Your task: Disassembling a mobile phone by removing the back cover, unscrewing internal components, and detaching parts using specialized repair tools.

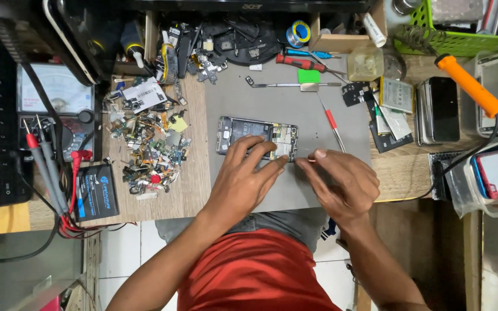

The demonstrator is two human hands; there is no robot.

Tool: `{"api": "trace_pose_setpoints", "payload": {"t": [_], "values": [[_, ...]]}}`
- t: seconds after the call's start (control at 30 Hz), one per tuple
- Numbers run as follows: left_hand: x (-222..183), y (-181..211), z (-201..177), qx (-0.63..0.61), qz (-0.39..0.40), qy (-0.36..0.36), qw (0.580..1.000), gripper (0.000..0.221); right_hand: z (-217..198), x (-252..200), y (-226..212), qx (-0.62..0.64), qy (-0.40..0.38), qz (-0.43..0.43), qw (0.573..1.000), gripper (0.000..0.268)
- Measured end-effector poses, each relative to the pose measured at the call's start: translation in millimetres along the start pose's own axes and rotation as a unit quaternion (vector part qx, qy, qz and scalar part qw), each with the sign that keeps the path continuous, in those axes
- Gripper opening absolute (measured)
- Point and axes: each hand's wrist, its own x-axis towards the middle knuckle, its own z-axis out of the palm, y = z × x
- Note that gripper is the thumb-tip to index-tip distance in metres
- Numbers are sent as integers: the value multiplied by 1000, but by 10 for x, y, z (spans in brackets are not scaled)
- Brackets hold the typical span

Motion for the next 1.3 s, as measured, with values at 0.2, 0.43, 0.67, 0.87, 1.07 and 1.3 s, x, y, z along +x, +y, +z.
{"api": "trace_pose_setpoints", "payload": {"t": [0.2, 0.43, 0.67, 0.87, 1.07, 1.3], "values": [[-13, -2, 5, -1, -2, 2, 1000, 10, -28, 53, -40, 71, -46, 30, 996, 26], [-13, -3, -14, -1, -2, -1, 1000, 10, -75, 125, 13, 107, -72, 68, 989, 37], [1, 6, -29, 1, 5, 2, 1000, 8, -71, 73, 26, 111, -50, 80, 989, 40], [-5, -3, -9, 3, 3, 0, 1000, 10, -56, 42, 89, 112, -43, 71, 990, 33], [-2, 1, 3, 7, 7, 9, 1000, 9, -47, 38, 92, 142, -18, 93, 985, 38], [15, 28, -25, 8, 0, 4, 1000, 10, -65, -26, 166, 149, -10, 90, 985, 42]]}}
